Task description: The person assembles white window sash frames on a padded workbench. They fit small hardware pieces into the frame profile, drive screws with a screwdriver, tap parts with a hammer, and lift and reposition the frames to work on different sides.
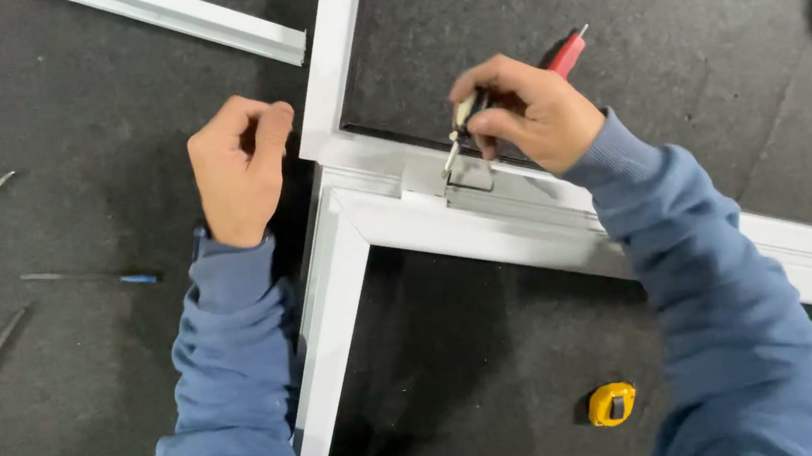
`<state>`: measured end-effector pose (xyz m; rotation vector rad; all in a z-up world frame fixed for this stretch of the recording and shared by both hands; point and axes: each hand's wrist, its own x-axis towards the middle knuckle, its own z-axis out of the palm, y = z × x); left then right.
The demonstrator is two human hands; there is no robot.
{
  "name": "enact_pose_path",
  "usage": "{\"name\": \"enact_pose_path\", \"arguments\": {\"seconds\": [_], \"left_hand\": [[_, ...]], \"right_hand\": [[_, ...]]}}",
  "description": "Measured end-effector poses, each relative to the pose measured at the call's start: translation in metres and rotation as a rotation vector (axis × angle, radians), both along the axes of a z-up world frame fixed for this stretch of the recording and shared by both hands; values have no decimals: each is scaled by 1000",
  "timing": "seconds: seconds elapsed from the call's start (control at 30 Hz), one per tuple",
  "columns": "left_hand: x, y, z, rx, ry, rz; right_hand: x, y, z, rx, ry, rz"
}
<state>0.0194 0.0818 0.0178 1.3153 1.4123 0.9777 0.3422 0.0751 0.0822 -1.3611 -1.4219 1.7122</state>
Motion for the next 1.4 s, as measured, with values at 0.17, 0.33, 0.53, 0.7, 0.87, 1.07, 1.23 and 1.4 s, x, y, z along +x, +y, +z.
{"name": "enact_pose_path", "arguments": {"seconds": [0.17,0.33,0.53,0.7,0.87,1.07,1.23,1.4], "left_hand": [[-22,-25,19,-449,95,-330],[-17,-56,-26,-501,-202,-485],[-21,-61,-35,-368,-450,-473],[-23,-67,-42,-407,-390,-502],[-23,-71,-42,-359,-410,-491],[-23,-74,-48,-370,-374,-490],[-23,-61,-36,-395,-397,-498],[-10,-37,25,79,149,-312]], "right_hand": [[-14,22,-34,-8,-127,242],[-17,19,-44,-54,-132,313],[-18,18,-43,120,-105,314],[-11,12,-47,64,-67,292],[-11,13,-48,55,-79,313],[-10,13,-48,109,-53,370],[-15,20,-47,58,60,406],[-16,27,-41,77,69,458]]}}
